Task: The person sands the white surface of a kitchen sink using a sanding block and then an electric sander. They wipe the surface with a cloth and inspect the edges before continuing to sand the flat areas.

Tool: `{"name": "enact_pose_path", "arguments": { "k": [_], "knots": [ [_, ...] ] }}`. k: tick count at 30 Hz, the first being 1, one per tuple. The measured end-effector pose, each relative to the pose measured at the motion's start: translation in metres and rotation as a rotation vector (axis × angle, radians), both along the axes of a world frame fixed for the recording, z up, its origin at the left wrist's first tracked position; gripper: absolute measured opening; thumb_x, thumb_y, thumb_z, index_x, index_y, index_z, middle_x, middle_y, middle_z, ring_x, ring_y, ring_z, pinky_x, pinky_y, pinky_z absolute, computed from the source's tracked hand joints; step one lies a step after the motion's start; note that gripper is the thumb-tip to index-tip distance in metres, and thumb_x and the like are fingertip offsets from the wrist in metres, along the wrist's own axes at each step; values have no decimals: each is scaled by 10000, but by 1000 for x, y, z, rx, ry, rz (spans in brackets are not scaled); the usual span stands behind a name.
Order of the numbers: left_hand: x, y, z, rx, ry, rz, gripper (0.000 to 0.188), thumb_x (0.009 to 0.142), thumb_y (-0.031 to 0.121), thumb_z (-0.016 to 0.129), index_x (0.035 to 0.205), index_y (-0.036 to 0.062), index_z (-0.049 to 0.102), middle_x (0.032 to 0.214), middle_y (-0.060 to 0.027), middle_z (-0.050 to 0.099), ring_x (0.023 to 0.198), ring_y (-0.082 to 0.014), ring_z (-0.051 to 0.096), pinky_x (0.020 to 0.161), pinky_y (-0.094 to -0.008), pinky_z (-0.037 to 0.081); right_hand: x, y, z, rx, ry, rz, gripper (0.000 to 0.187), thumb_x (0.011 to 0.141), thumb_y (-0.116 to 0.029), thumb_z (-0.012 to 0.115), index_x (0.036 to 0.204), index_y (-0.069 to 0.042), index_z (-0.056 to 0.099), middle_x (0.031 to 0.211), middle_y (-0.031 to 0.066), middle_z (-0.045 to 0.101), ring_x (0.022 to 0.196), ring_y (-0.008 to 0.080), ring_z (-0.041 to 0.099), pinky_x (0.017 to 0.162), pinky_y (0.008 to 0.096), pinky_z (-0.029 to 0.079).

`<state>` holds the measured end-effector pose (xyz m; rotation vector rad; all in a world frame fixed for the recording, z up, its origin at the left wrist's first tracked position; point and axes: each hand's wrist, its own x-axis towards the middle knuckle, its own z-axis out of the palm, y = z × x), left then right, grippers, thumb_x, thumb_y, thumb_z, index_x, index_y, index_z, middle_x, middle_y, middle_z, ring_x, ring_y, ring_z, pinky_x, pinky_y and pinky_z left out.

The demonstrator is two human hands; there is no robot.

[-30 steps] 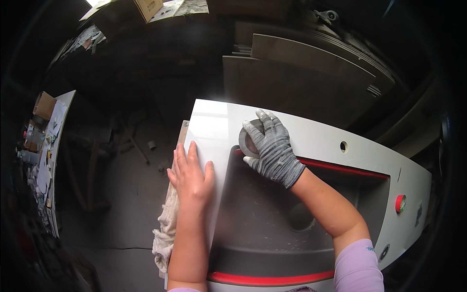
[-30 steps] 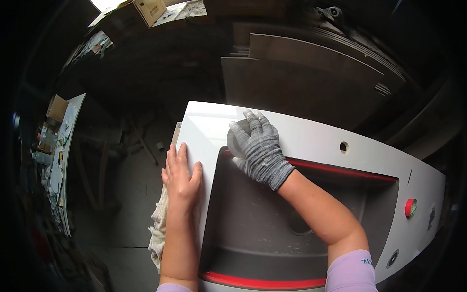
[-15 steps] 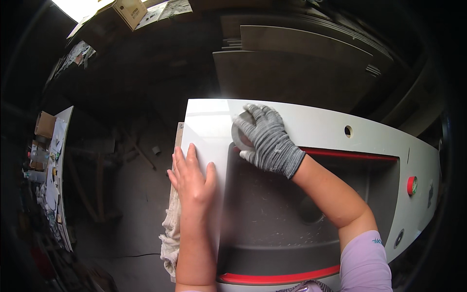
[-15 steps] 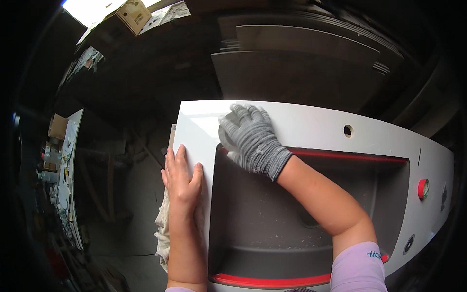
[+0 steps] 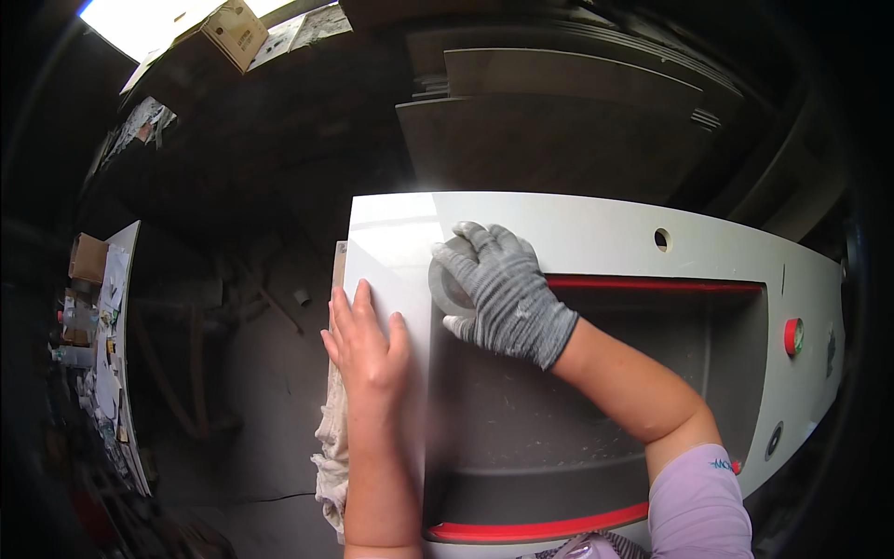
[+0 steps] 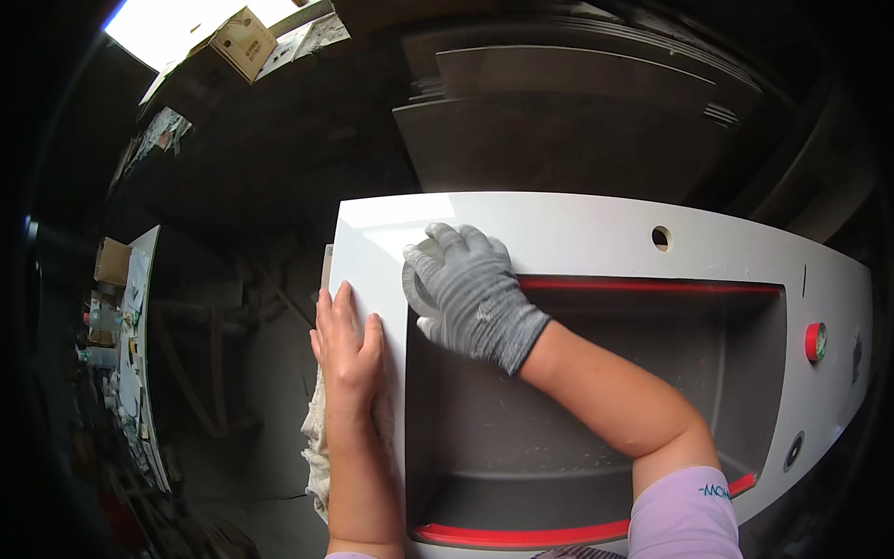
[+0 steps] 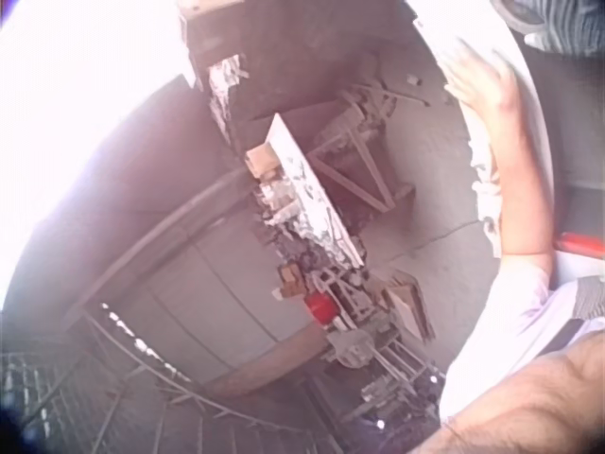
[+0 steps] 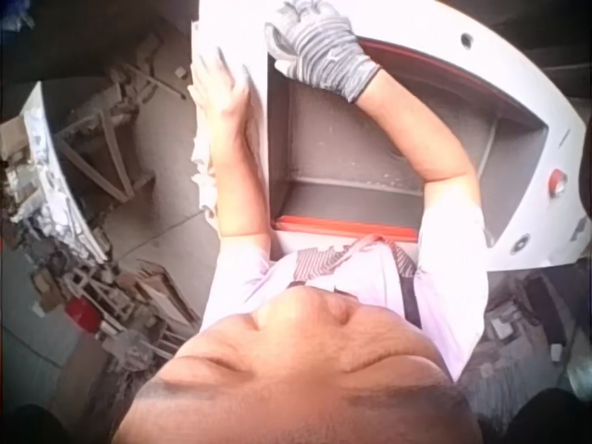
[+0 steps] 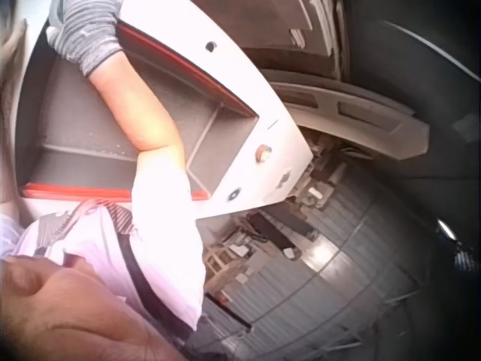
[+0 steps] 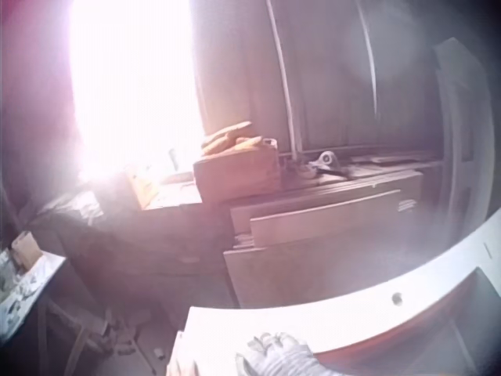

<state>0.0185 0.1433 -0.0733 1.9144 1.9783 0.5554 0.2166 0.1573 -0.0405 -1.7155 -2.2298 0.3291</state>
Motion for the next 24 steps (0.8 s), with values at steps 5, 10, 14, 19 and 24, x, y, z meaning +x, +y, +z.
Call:
{"name": "enact_pose_path", "arguments": {
  "k": [5, 10, 14, 19, 24],
  "knots": [
    [-16, 8, -12, 98, -224, 14, 450, 946, 126, 523, 1385, 22, 509, 1464, -246, 473, 1398, -403, 396, 1179, -521, 239, -34, -59, -34, -140, 374, -127, 1078, 700, -524, 811, 1455, 73, 323, 1373, 303, 448, 1288, 434, 449, 1115, 498, 359],
    [-23, 15, -14, 100, -1046, 171, 355, 986, 67, 467, 1316, -49, 527, 1323, -186, 578, 1202, -248, 563, 1036, -352, 441, -77, -48, -45, -352, 507, -407, 1172, 703, -515, 824, 1470, 120, 206, 1308, 325, 429, 1215, 406, 488, 1046, 472, 445],
    [-21, 17, -3, 191, -1150, 332, 290, 999, 57, 449, 1250, -50, 549, 1226, -132, 588, 1091, -177, 576, 984, -313, 467, -91, -40, -50, -320, 476, -468, 1178, 683, -539, 840, 1414, 154, 229, 1251, 325, 447, 1156, 396, 518, 968, 450, 506],
    [-25, 16, 5, 223, -1198, 465, 252, 978, 121, 511, 1206, 59, 598, 1153, -22, 660, 1067, -97, 583, 889, -262, 385, -100, -30, -35, -444, 419, -512, 1159, 645, -632, 823, 1338, 146, 315, 1221, 341, 477, 1095, 393, 557, 919, 457, 534],
    [-18, 15, 16, 238, -1311, 586, 220, 975, 69, 476, 1164, 47, 585, 1143, -24, 635, 1024, -66, 543, 843, -226, 397, -100, -12, -38, -441, 238, -483, 919, 757, -693, 695, 1261, 51, 503, 1249, 312, 498, 1098, 399, 564, 902, 473, 531]
  ]
}}
